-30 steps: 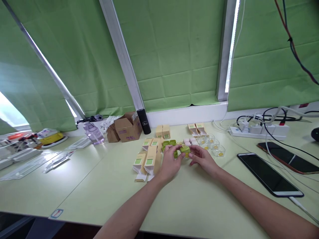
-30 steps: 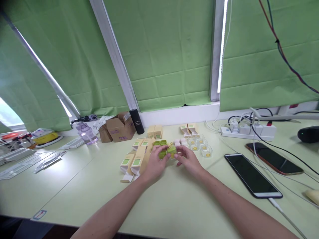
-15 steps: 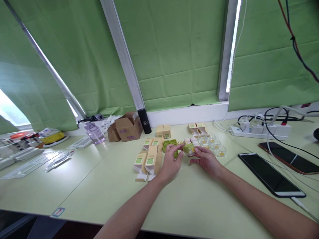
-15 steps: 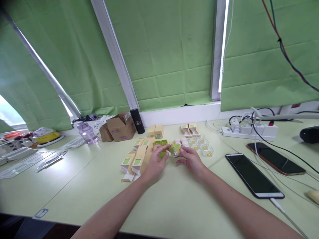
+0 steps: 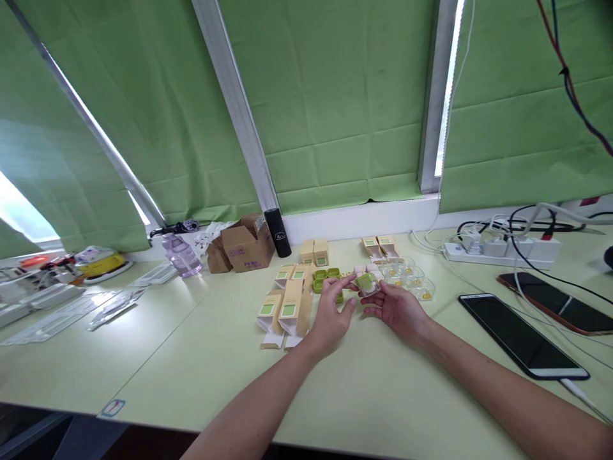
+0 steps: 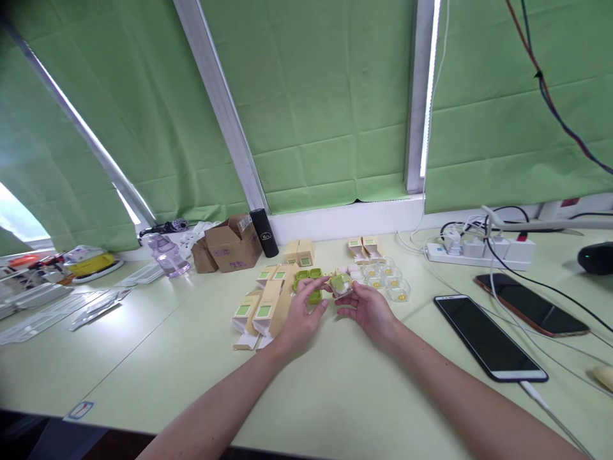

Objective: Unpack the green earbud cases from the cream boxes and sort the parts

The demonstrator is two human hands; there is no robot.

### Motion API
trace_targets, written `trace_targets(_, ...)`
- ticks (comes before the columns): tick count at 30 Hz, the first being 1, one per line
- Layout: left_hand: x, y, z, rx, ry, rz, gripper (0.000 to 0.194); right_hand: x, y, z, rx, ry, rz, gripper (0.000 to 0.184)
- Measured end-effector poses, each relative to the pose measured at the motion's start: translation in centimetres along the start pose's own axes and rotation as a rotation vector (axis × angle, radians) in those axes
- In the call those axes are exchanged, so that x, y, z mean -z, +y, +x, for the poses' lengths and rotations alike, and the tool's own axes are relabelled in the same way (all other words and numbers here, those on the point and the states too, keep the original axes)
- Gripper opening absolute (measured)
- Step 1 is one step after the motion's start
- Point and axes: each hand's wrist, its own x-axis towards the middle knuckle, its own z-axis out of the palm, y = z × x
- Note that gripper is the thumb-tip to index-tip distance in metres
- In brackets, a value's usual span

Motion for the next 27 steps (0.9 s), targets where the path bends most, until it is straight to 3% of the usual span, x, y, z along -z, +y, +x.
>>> trace_targets(9, -0.1, -0.4, 0.2, 0.022, 0.033, -0.028, 0.038, -0.3, -0.3, -0.2, 0.078, -0.025, 0.03, 0.024)
trace_targets(27, 0.0, -0.2, 0.6, 0.01, 0.15, 0.024, 0.027, -1.4, -0.4, -0.5, 0.254, 0.101, -0.118, 0.057)
